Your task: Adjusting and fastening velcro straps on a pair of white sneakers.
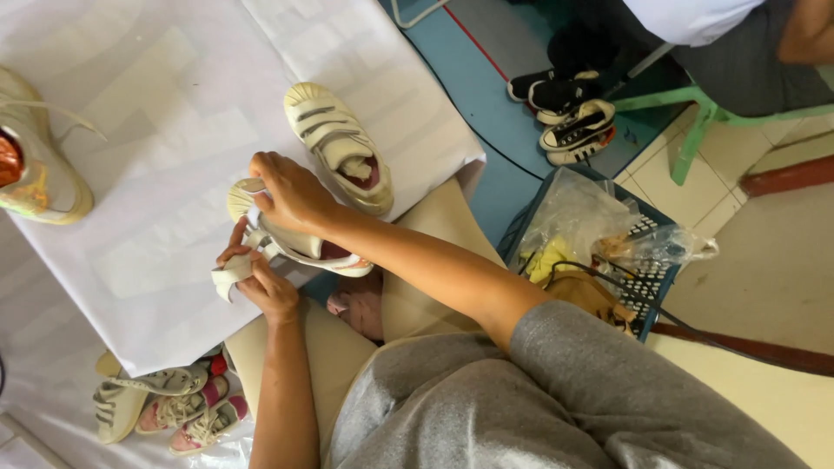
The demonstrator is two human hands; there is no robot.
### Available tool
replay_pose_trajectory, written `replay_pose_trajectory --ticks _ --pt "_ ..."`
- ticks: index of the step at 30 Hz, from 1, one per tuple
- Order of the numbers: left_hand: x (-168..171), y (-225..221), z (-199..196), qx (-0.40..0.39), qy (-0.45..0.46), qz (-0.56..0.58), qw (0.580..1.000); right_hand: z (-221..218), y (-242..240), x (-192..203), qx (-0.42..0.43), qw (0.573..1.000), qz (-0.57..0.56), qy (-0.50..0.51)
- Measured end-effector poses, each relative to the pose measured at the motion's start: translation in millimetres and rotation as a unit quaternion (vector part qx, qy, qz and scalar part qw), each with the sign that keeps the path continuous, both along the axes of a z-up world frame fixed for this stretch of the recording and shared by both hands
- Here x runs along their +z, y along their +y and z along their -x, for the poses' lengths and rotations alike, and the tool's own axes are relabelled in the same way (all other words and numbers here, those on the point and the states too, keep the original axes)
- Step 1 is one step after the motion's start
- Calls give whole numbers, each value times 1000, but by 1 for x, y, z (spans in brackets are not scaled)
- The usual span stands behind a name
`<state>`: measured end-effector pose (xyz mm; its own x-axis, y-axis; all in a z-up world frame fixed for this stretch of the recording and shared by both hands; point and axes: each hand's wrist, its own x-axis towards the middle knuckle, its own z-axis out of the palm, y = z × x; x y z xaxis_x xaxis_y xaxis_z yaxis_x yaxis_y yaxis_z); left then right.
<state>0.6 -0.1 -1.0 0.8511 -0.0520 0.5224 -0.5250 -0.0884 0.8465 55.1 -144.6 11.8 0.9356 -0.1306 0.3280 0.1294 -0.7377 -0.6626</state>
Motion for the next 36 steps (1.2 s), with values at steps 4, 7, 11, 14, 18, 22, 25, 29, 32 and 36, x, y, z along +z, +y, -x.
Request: replay_pose_trajectory --ticks 4,7,11,14,18,22,25,29,32,36 --pt "1 2 5 -21 12 17 1000 -6 6 -14 -33 998 55 -19" --pt "13 3 4 -46 5 27 999 -14 4 -18 -39 999 3 -12" --pt "26 13 2 -98 89 36 990 -16 1 -15 -15 994 -101 32" --pt "14 22 -21 -89 113 -16 990 -13 -4 -9 -9 982 -166 85" --pt "-11 33 -73 -36 49 -237 970 18 -1 46 75 974 -17 213" --pt "7 32 -107 -102 142 -314 933 21 -9 27 58 993 23 103" --pt "53 13 -110 -134 180 -448 865 21 -19 41 65 968 -42 240" --pt "112 -19 -93 -120 368 -481 786 20 -19 30 57 974 -60 211" --pt "101 -21 -97 -126 336 -509 782 22 -21 32 53 978 -75 189" --pt "72 -6 -105 -169 293 -514 788 20 -19 13 51 991 -57 113"
